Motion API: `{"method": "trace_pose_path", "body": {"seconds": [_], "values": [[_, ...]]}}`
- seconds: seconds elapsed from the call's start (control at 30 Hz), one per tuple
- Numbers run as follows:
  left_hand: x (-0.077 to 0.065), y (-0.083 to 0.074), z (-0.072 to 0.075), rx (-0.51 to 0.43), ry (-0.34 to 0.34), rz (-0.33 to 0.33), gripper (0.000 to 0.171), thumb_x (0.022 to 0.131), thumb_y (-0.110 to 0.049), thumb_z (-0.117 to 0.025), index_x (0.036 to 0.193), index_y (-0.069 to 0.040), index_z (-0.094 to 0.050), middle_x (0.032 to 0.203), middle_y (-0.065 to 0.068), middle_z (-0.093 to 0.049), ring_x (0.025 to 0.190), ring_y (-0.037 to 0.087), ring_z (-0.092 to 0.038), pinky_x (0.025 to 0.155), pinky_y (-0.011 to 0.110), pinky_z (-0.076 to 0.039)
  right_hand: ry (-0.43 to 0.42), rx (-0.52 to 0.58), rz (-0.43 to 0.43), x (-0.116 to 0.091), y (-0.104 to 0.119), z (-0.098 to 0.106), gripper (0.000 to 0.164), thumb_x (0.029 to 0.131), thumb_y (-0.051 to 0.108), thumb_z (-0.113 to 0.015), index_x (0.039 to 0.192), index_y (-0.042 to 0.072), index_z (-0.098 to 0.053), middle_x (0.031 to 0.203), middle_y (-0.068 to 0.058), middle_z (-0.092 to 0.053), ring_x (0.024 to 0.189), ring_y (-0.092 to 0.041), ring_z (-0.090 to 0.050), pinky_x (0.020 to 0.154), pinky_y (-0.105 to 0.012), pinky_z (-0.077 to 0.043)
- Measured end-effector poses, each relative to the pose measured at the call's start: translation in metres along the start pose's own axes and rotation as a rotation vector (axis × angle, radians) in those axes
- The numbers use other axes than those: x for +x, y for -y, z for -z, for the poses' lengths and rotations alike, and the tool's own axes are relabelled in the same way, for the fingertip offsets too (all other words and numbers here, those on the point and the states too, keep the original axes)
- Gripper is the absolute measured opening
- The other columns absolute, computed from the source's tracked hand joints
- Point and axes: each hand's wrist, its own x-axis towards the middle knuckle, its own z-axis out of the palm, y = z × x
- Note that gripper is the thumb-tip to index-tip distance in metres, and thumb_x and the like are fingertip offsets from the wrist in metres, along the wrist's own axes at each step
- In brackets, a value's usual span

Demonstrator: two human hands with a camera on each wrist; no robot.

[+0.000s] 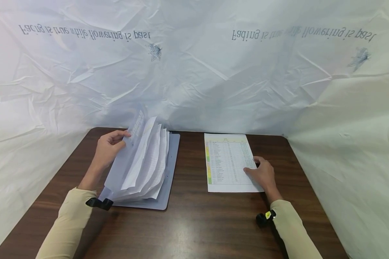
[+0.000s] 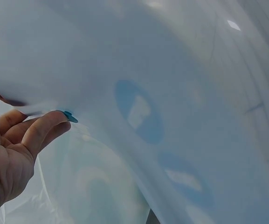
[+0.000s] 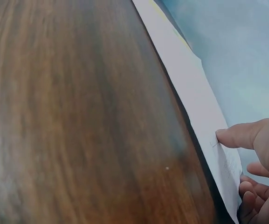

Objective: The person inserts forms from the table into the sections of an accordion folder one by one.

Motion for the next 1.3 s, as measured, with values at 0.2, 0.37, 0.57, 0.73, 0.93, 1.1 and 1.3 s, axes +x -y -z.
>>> {"method": "trace_pose_path", "body": {"seconds": [0.2, 0.37, 0.57, 0.73, 0.93, 1.1, 1.3], "values": [[-0.001, 0.000, 0.001, 0.002, -0.007, 0.010, 0.027, 0.089, 0.003, -0.059, 0.109, -0.003, -0.076, 0.129, 0.013, -0.070, 0.114, 0.029, -0.069, 0.079, 0.014, -0.050, 0.019, 0.022, -0.040, 0.000, 0.002, 0.002, 0.081, 0.088, 0.027, -0.079, 0.148, -0.011, -0.040, 0.136, -0.033, -0.051, 0.111, -0.042, -0.053, 0.096, -0.056, -0.045], [0.000, 0.002, 0.002, 0.007, -0.005, 0.012, 0.027, 0.088, 0.003, -0.058, 0.108, -0.001, -0.075, 0.128, 0.014, -0.070, 0.115, 0.030, -0.068, 0.079, 0.013, -0.050, 0.046, 0.005, -0.066, 0.001, 0.001, 0.004, 0.086, 0.088, 0.030, -0.079, 0.149, -0.014, -0.037, 0.136, -0.036, -0.050, 0.106, -0.042, -0.055, 0.093, -0.055, -0.048], [0.000, 0.002, 0.002, 0.006, -0.008, 0.006, 0.027, 0.088, 0.004, -0.058, 0.108, -0.001, -0.075, 0.128, 0.014, -0.070, 0.114, 0.030, -0.069, 0.079, 0.013, -0.050, 0.045, -0.001, -0.072, -0.001, 0.000, 0.005, 0.082, 0.088, 0.031, -0.079, 0.146, -0.013, -0.042, 0.131, -0.036, -0.054, 0.099, -0.038, -0.058, 0.086, -0.050, -0.049], [0.000, 0.002, 0.002, 0.012, -0.011, 0.009, 0.027, 0.088, 0.003, -0.058, 0.108, -0.002, -0.076, 0.129, 0.014, -0.069, 0.112, 0.030, -0.070, 0.077, 0.013, -0.050, 0.049, 0.006, -0.073, -0.003, 0.002, 0.009, 0.073, 0.090, 0.033, -0.076, 0.141, -0.012, -0.049, 0.122, -0.032, -0.059, 0.093, -0.034, -0.059, 0.077, -0.040, -0.049], [-0.001, 0.000, 0.002, 0.012, -0.012, 0.010, 0.027, 0.088, 0.003, -0.058, 0.108, -0.002, -0.075, 0.129, 0.014, -0.069, 0.113, 0.030, -0.070, 0.077, 0.013, -0.050, 0.122, 0.049, -0.115, -0.004, 0.003, 0.015, 0.068, 0.092, 0.030, -0.073, 0.142, -0.010, -0.050, 0.125, -0.029, -0.059, 0.098, -0.032, -0.060, 0.078, -0.039, -0.050], [-0.001, -0.001, 0.002, 0.009, -0.015, 0.010, 0.027, 0.087, 0.003, -0.058, 0.108, -0.002, -0.075, 0.128, 0.014, -0.070, 0.113, 0.029, -0.069, 0.078, 0.013, -0.050, 0.189, 0.069, -0.110, -0.003, 0.001, 0.020, 0.066, 0.093, 0.028, -0.070, 0.143, -0.011, -0.049, 0.129, -0.030, -0.058, 0.100, -0.032, -0.060, 0.080, -0.037, -0.050], [0.000, -0.002, 0.002, 0.014, -0.017, 0.013, 0.028, 0.088, 0.003, -0.058, 0.108, -0.002, -0.076, 0.127, 0.016, -0.070, 0.112, 0.032, -0.069, 0.078, 0.013, -0.050, 0.250, 0.147, -0.092, -0.002, -0.001, 0.023, 0.056, 0.095, 0.022, -0.068, 0.137, -0.011, -0.052, 0.119, -0.027, -0.064, 0.091, -0.026, -0.066, 0.072, -0.032, -0.053]]}}
